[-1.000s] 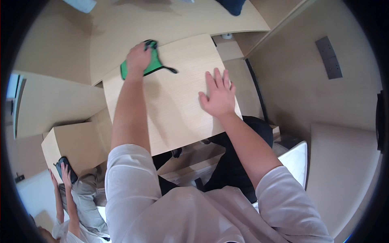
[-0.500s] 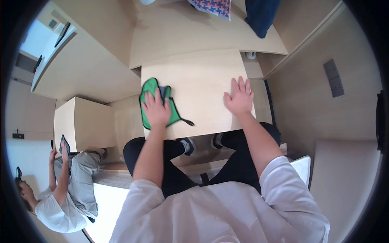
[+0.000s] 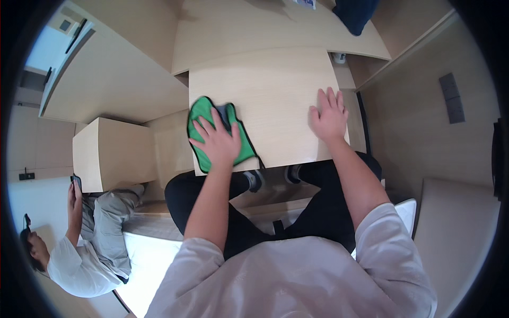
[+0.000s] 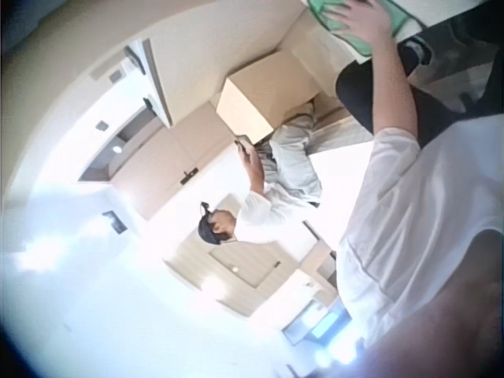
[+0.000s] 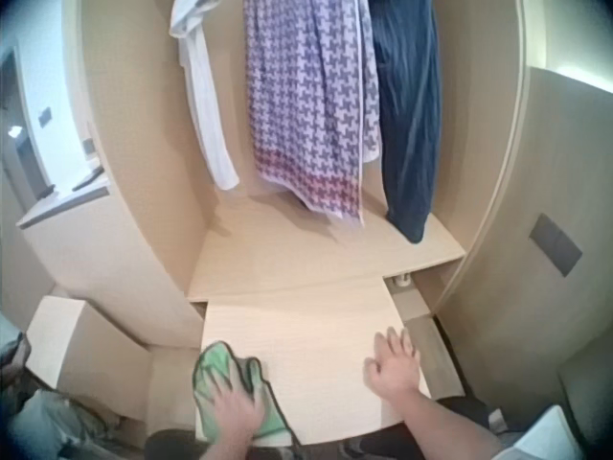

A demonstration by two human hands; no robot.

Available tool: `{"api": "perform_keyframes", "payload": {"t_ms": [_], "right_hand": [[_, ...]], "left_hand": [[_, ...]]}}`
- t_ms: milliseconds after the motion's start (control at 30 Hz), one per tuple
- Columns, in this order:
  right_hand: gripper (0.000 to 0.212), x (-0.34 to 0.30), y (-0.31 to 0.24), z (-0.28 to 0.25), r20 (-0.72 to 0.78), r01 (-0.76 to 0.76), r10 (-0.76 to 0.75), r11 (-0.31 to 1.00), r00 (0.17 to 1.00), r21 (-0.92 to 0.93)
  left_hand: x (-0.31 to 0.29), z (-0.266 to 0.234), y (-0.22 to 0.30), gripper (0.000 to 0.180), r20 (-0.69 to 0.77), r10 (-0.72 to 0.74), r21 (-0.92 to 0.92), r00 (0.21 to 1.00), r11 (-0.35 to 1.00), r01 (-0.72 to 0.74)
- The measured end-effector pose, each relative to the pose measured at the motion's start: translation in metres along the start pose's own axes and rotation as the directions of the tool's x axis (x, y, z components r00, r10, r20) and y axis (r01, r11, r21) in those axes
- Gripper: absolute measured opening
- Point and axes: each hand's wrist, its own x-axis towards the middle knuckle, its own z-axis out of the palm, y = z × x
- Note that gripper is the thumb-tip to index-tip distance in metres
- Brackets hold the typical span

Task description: The person wipes a light-colored wooden shelf by hand using a green cloth, rubbing the surface repeatedly in circular and linear motions.

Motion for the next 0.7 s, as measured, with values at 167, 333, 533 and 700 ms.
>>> {"api": "perform_keyframes", "payload": {"t_ms": [167,333,533,700], "right_hand": [[0.069,0.002,-0.002,0.005,-0.032,0.016,-0.016,1.000,0.999,-0.011],[0.075,0.001,0.007,0.000,-0.065,0.045,-0.044,0.999,0.997,0.016],[0.077,0.004,-0.007,-0.004,-0.039,0.056,-0.054,0.997,0.998,0.054],[0.078,0.003,-0.002,-0.006,-0.017,0.039,-0.038,0.998,0.999,0.053]], "left_hand": [[0.119,0.023,0.007,0.088,-0.066,-0.141,0.044,0.988,0.989,0.144],[0.224,0.025,0.030,0.080,0.062,-0.343,-0.077,0.937,0.935,0.347],[0.296,0.039,-0.015,0.064,0.055,-0.285,-0.132,0.957,0.948,0.290],[0.236,0.034,-0.014,0.065,-0.010,-0.251,-0.103,0.968,0.963,0.248]]}}
